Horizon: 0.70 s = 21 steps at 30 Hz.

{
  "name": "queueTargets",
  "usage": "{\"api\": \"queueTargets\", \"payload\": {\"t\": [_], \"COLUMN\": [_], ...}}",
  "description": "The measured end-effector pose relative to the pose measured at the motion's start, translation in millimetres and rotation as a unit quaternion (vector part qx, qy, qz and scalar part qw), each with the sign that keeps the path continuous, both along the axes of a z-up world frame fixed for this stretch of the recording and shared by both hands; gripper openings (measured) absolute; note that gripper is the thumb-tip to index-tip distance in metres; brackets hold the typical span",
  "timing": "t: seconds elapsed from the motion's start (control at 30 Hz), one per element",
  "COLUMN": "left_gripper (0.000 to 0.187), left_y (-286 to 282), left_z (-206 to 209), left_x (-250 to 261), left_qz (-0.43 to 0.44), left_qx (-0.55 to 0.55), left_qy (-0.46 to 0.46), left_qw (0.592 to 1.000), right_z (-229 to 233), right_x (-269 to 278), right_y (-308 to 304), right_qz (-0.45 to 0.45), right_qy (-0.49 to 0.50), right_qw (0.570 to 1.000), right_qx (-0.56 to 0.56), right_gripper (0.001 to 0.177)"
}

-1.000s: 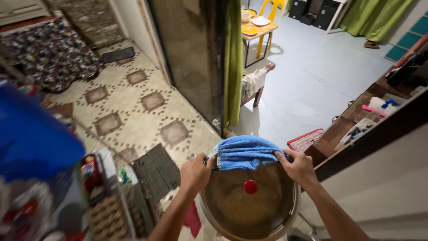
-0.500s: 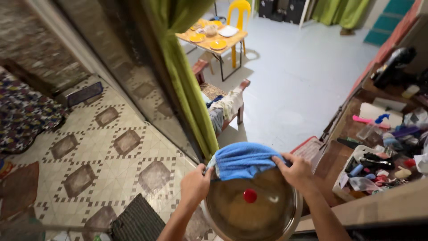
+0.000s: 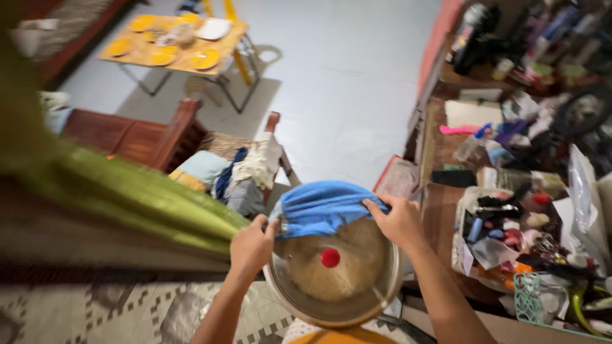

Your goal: The person places spoons onto plates at a dining table, carries a rice cooker pot from the kitchen to the dining room using a blue cloth, and then rinses their hands at a kitchen sink.

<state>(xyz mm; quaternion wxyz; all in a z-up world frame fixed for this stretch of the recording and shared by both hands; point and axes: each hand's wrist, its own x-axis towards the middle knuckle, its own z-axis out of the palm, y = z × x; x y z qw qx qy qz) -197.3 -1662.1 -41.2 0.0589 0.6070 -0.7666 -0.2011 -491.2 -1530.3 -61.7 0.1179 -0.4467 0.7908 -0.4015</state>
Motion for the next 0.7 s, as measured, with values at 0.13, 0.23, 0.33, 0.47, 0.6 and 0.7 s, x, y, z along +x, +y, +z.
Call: {"api": "queueTargets", "payload": {"t": [0.13,0.23,0.33,0.47,0.6,0.7], "left_gripper": [0.042,0.044,0.044,0.047,0.047,0.048], "left_y": [-60,-104,-149,-211,-276,-326], "left_z": [-1,1,3,-4,-26,-55], "left_x": [-25,-48,-70,-102,-141,-172], "left_qz": [-0.029,-0.038,-0.054,-0.064,-0.052,-0.009], "left_qx": [0.006,0.017,0.016,0.029,0.008,-0.004], "left_qy": [-0.009,-0.042,-0.043,-0.069,-0.044,0.006], "left_qw": [1.000,0.998,0.997,0.995,0.998,1.000], "right_z": [-6,-8,-9,-19,-39,-62], "right_x": [-19,-36,-51,-83,-127,-171], "right_y": [-48,-84,-117,-176,-249,-323], "right_qz": [-0.034,-0.048,-0.047,-0.054,-0.038,-0.026], "right_qy": [0.049,0.033,-0.012,0.031,-0.047,-0.029], "right_qw": [0.998,0.998,0.999,0.998,0.998,0.999], "right_qx": [0.014,0.005,-0.001,0.017,0.012,0.028], "right_gripper": [0.038,0.036,0.037,0.037,0.041,0.042]}}
